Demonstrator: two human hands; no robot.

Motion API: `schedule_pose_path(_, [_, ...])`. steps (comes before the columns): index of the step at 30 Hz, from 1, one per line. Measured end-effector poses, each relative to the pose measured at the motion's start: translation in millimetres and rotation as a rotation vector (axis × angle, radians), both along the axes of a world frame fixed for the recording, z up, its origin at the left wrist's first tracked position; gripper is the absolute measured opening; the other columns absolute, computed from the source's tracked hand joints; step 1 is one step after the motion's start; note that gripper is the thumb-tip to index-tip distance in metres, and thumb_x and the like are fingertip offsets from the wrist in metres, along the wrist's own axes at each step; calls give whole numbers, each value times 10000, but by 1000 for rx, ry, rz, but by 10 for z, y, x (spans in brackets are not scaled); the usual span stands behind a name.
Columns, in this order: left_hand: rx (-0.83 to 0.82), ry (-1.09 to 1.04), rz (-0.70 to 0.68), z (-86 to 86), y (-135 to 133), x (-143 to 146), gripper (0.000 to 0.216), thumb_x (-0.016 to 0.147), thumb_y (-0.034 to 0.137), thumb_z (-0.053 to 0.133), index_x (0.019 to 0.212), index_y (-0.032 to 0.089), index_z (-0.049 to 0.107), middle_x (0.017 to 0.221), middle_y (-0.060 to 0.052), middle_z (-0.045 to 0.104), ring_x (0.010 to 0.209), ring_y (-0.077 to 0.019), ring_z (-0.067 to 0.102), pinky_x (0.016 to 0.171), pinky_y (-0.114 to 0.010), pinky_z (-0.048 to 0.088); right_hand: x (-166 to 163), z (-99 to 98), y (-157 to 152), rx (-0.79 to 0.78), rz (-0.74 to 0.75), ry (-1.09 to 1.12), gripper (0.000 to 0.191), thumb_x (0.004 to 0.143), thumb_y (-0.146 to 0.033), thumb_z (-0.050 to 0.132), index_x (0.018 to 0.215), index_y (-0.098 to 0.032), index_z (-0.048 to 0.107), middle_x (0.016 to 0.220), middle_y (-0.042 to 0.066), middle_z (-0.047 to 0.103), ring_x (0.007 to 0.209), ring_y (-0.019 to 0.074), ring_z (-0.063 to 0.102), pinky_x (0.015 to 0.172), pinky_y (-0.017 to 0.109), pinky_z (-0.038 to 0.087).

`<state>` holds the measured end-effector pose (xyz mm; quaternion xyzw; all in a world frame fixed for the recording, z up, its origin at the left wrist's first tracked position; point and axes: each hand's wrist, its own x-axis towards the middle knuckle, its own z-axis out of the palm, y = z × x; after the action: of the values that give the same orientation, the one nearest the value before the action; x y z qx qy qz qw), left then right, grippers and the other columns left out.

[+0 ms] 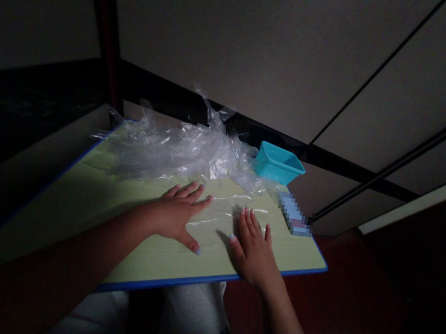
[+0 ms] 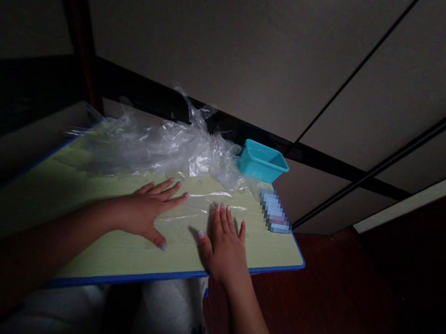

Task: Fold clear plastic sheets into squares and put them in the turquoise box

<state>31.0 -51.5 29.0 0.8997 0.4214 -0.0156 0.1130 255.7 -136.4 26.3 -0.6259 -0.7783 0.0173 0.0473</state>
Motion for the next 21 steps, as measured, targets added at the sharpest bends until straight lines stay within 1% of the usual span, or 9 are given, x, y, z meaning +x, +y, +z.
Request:
schedule_pose_path(5, [6,8,6,8,-6,1,1248,411,844,513,1415,237,89,1465,-165,-22,1334,-332,-69,1032,-527,38,-87,51,128,-13,2,-7,630,902,-482,180,1424,-163,33,1472,56,60,1353,193,22,1055,520,11])
schedule_pose_path(9, [6,15,7,22,-14,0,1244,419,835,522,1416,226,95,1466,-163,-15,1335,-329,-70,1034,-522,42,-157,65,206,-36,-7,-26,656,892,-521,172,1424,-161,41,1472,69,60,1353,213,22,1047,531,-13])
schedule_pose_path(14, [-8,5,11,41,-26,5,1253,405,834,531,1416,233,100,1469,-160,1,1333,-339,-69,1034,-520,37,-172,38,216,-70,-2,-30,705,870,-585,136,1420,-150,69,1472,62,52,1354,211,22,1048,527,-24])
schedule_pose_path(21, [-6,-22,9,27,-25,4,1247,410,833,531,1416,237,99,1469,-156,-8,1333,-349,-60,1031,-527,39,-172,38,218,-60,2,-17,713,865,-600,140,1420,-156,82,1471,68,72,1354,215,34,1048,532,3])
